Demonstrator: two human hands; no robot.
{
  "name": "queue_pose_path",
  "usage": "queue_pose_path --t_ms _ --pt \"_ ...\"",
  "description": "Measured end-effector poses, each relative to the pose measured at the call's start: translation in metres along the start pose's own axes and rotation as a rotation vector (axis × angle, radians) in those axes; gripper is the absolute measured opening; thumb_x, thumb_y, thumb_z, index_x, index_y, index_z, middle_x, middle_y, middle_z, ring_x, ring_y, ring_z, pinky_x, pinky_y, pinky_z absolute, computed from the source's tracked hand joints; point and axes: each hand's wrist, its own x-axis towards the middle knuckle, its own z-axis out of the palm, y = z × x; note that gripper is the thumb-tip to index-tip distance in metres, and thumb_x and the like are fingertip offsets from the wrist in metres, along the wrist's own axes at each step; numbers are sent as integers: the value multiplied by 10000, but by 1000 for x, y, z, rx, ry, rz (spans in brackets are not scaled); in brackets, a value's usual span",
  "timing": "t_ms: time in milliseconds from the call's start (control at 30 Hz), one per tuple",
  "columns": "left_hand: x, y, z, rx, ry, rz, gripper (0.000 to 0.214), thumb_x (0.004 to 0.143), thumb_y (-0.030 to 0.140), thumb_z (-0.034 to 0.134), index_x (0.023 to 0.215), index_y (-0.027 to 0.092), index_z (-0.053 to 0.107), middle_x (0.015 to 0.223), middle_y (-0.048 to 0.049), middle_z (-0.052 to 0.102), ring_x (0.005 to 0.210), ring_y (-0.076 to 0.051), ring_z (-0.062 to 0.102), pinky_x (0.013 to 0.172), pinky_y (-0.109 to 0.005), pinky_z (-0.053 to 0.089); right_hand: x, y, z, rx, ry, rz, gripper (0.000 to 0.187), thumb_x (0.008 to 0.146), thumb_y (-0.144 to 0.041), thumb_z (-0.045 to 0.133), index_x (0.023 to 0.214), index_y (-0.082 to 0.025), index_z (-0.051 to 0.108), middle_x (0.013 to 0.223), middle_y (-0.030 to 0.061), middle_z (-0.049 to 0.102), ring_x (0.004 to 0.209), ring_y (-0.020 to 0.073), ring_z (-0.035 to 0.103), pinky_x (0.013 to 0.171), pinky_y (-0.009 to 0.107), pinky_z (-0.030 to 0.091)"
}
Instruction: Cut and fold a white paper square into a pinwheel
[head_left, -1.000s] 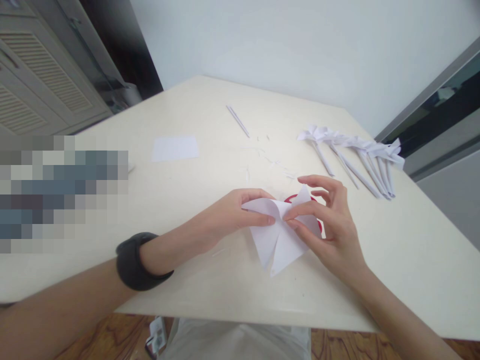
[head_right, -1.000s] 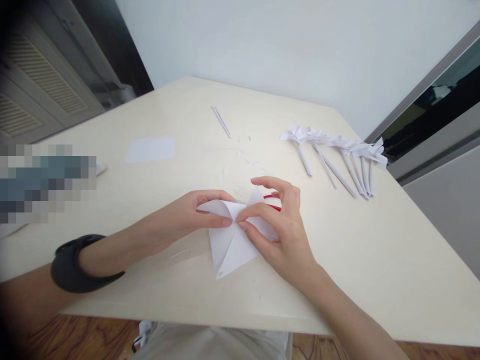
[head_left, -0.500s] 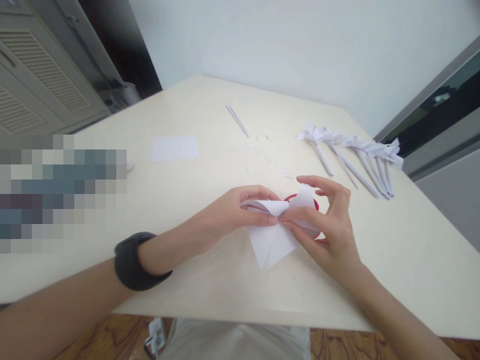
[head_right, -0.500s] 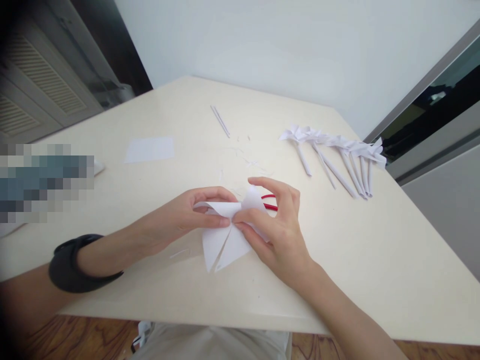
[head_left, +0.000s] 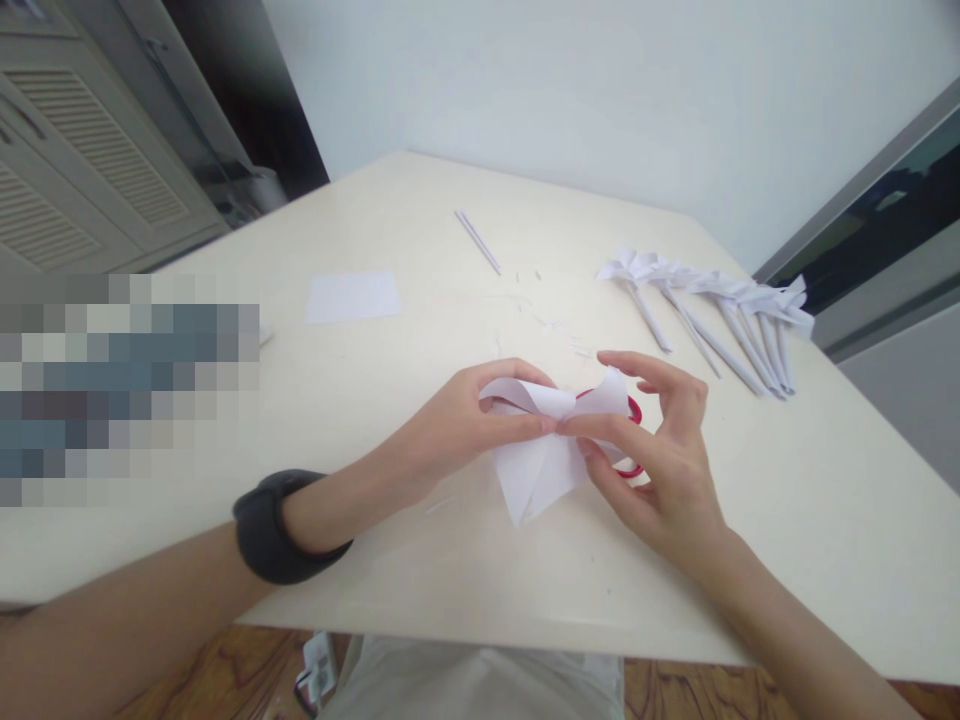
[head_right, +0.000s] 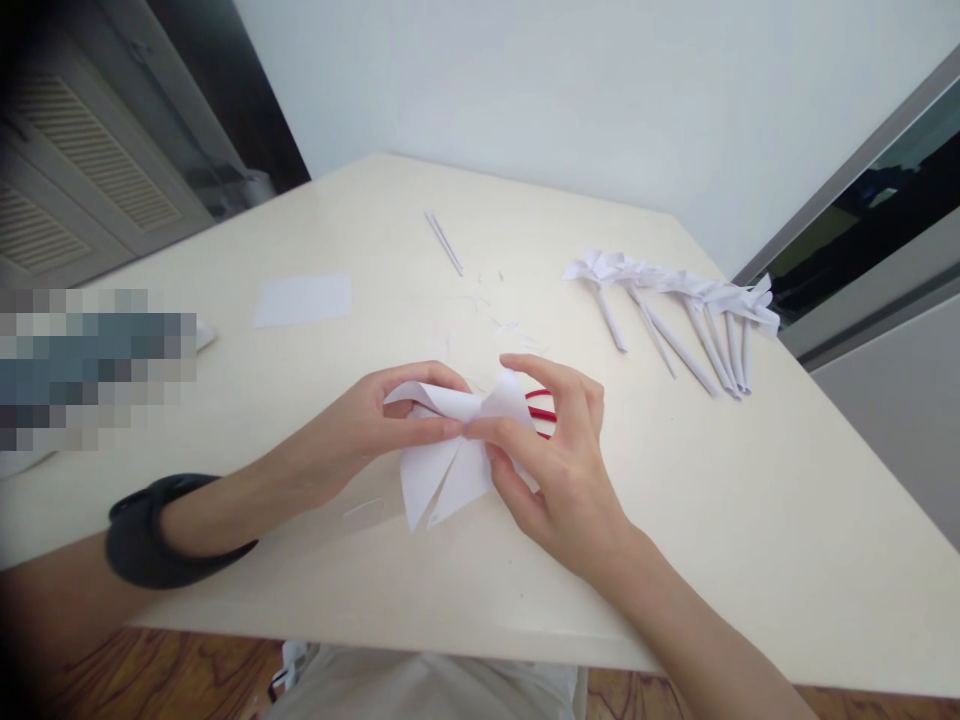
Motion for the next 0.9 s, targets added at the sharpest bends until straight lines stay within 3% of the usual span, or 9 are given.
queue_pose_path --t_ms 133,300,467,700,833,900 --pt "0 0 0 32 30 31 223 735 321 679 913 206 609 883 6 634 793 -149 607 699 -237 450 0 0 -1 5 8 3 249 768 -62 561 877 -255 674 1314 53 390 1217 263 353 956 426 358" --pt "0 0 -1 81 63 54 189 740 310 670 883 204 607 855 13 621 747 -140 603 636 -217 433 0 -1 -2 43 14 111 173 765 -119 603 881 -237 653 1306 59 399 1221 267 357 973 419 351" --pt "-1 0 0 96 39 47 174 747 302 667 884 211 610 842 24 615 726 -122 596 629 -202 433 0 -1 1 47 9 147 107 775 -162 614 853 -231 637 1314 61 394 1241 268 346 986 424 341" --pt "-1 -1 1 77 46 23 189 728 312 684 872 215 606 849 26 608 730 -129 597 637 -209 438 1 1 -1 120 97 235 138 768 -175 635 887 -231 593 1283 80 405 1247 252 370 959 402 378" --pt "0 -2 0 87 38 32 201 724 306 688 883 217 603 856 28 596 735 -126 583 647 -216 437 1 1 -1 228 14 284 123 788 -199 623 898 -240 585 1265 66 424 1179 233 440 811 342 471" --pt "1 -3 -1 103 31 36 200 731 300 683 892 221 594 862 32 588 741 -122 576 659 -220 438 1 0 0 227 -32 263 85 789 -194 618 860 -236 603 1274 57 416 1178 238 434 829 349 467"
